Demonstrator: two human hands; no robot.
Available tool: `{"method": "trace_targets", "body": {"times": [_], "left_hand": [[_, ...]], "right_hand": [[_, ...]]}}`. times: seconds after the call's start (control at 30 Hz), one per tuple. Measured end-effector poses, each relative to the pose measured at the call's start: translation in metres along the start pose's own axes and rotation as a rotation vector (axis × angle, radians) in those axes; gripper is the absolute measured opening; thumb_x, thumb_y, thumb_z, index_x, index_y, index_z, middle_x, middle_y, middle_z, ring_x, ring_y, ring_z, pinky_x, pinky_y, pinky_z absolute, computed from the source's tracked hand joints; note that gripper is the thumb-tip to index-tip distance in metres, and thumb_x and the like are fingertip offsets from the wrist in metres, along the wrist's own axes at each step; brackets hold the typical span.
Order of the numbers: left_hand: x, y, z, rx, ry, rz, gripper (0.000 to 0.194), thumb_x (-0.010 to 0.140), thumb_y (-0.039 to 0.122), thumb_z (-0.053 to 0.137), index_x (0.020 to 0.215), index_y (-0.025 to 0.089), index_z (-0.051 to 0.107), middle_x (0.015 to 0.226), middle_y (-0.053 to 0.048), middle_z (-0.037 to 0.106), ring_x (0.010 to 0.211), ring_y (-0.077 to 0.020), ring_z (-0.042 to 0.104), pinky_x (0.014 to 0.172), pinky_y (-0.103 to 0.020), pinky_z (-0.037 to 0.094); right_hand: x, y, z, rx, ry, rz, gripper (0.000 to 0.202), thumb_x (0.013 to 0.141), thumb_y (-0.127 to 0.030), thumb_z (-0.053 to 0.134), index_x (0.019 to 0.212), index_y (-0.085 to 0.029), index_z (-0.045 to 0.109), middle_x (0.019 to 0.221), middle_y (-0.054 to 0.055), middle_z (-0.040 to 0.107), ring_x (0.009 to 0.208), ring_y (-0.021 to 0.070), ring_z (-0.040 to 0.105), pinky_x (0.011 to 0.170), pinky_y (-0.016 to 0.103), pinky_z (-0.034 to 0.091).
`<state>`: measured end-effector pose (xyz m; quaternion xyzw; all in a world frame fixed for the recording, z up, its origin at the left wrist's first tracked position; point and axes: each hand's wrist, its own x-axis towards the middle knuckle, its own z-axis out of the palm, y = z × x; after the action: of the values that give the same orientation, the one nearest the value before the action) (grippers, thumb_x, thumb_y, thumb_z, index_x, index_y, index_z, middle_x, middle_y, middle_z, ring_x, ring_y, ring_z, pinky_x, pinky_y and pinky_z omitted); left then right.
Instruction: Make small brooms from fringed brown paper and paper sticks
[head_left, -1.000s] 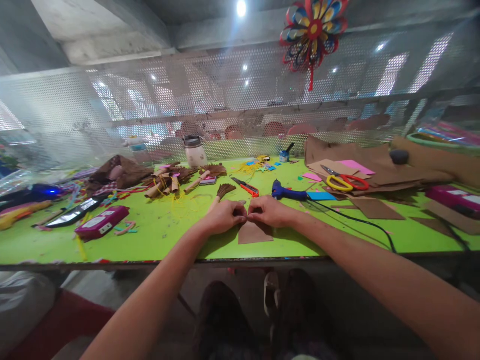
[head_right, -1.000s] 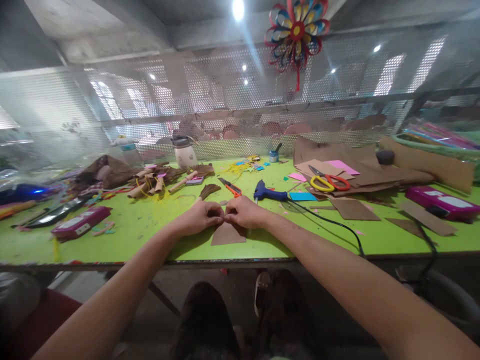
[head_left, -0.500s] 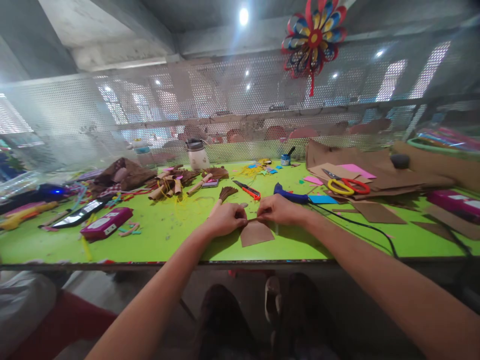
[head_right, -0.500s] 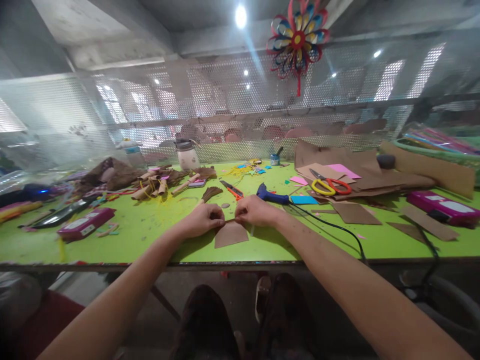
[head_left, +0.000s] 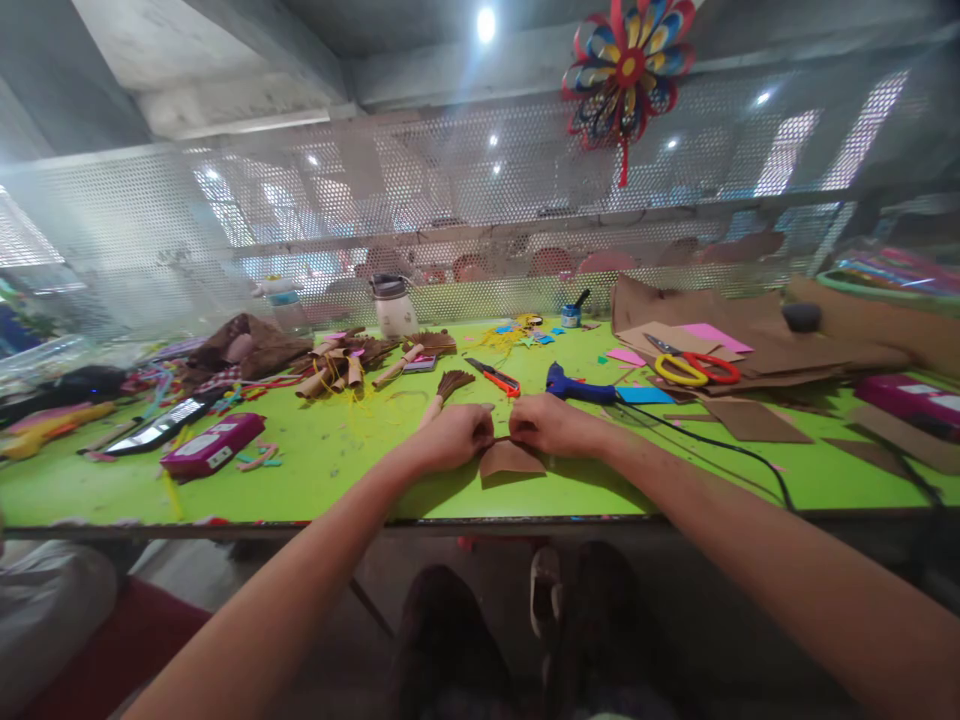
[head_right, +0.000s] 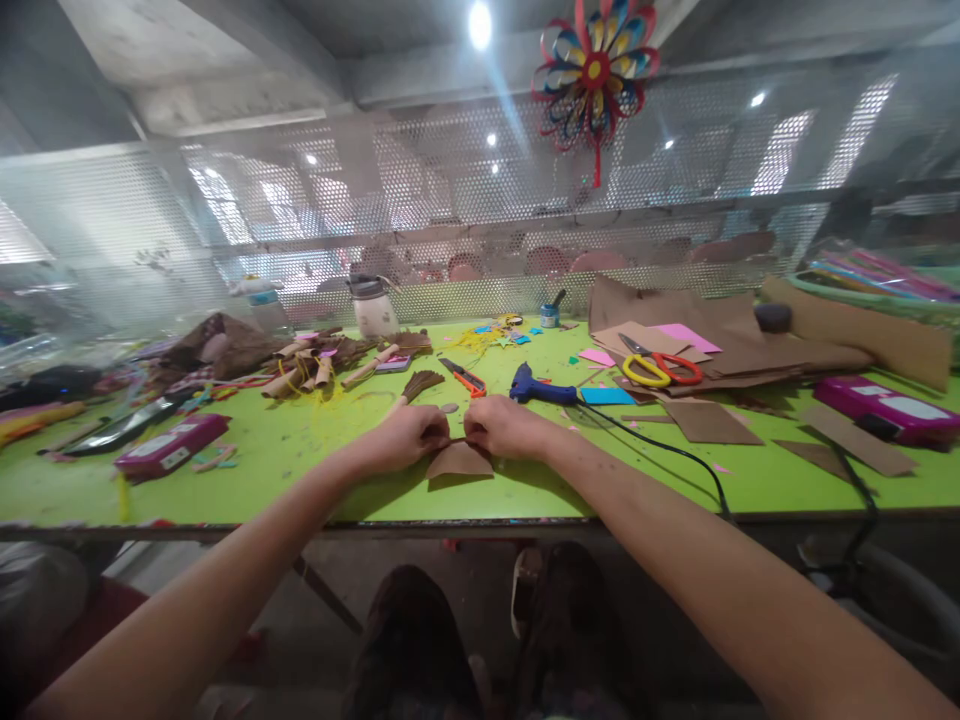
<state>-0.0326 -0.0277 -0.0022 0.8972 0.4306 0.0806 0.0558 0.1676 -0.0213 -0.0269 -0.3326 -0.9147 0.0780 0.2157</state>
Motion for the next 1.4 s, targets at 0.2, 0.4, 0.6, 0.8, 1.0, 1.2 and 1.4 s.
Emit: {"method": "trace_targets", "body": {"times": [0.2,0.4,0.6,0.8,1.0,1.2,1.4], "left_hand": [[-0.005,0.002,-0.005,0.073,-0.027,0.036,0.014,0.075,0.016,0.047,0.073,0.017,0.061,0.076,-0.003,0.064,0.074,-0.0169,0.053,0.084,-0.035,0.032],[-0.011,0.007,-0.003,0.175,0.037,0.122,0.017,0.074,0.011,0.043,0.073,0.015,0.06,0.083,-0.007,0.061,0.074,-0.0164,0.053,0.077,-0.032,0.033],[-0.012,0.001,0.003,0.1,0.063,0.081,0.018,0.081,0.019,0.045,0.08,0.016,0.063,0.081,-0.005,0.062,0.074,-0.0165,0.055,0.087,-0.036,0.032],[-0.01,-0.005,0.008,0.143,0.084,0.085,0.016,0.082,0.019,0.045,0.078,0.017,0.06,0.078,-0.004,0.061,0.072,-0.0163,0.055,0.086,-0.037,0.033],[-0.026,0.009,0.011,0.363,0.195,0.211,0.016,0.086,0.017,0.04,0.08,0.015,0.055,0.087,-0.008,0.056,0.082,-0.0185,0.054,0.09,-0.038,0.034],[-0.031,0.018,0.003,0.485,0.145,0.354,0.017,0.086,0.014,0.04,0.083,0.013,0.057,0.091,-0.01,0.056,0.088,-0.0211,0.055,0.091,-0.041,0.033],[-0.017,0.014,-0.017,0.225,0.001,0.238,0.02,0.082,0.021,0.045,0.075,0.015,0.062,0.083,-0.007,0.06,0.076,-0.0178,0.055,0.083,-0.034,0.036]], "right_hand": [[-0.004,-0.008,-0.009,-0.092,-0.068,0.026,0.01,0.078,-0.01,0.055,0.076,-0.012,0.065,0.079,0.008,0.063,0.075,0.015,0.054,0.067,0.023,0.038],[-0.007,-0.012,-0.013,-0.201,-0.098,0.046,0.014,0.082,-0.014,0.052,0.075,-0.013,0.063,0.08,0.009,0.063,0.076,0.0162,0.054,0.066,0.024,0.036],[-0.007,-0.01,-0.012,-0.282,-0.112,0.05,0.017,0.083,-0.017,0.05,0.072,-0.014,0.062,0.078,0.009,0.063,0.075,0.0165,0.054,0.063,0.024,0.033],[-0.008,-0.01,-0.011,-0.339,-0.121,0.03,0.015,0.084,-0.019,0.05,0.073,-0.015,0.06,0.079,0.008,0.061,0.074,0.0161,0.053,0.061,0.024,0.031],[-0.013,-0.02,-0.013,-0.433,-0.122,-0.054,0.007,0.081,-0.011,0.051,0.08,-0.014,0.058,0.081,0.007,0.059,0.076,0.017,0.051,0.063,0.025,0.033],[-0.016,-0.031,-0.014,-0.493,-0.14,-0.1,0.01,0.083,-0.011,0.049,0.082,-0.011,0.059,0.083,0.01,0.058,0.082,0.0195,0.051,0.069,0.028,0.036],[-0.015,-0.034,-0.018,-0.447,-0.151,-0.06,0.01,0.08,-0.01,0.051,0.079,-0.011,0.061,0.081,0.011,0.059,0.077,0.0189,0.052,0.067,0.028,0.035]]}}
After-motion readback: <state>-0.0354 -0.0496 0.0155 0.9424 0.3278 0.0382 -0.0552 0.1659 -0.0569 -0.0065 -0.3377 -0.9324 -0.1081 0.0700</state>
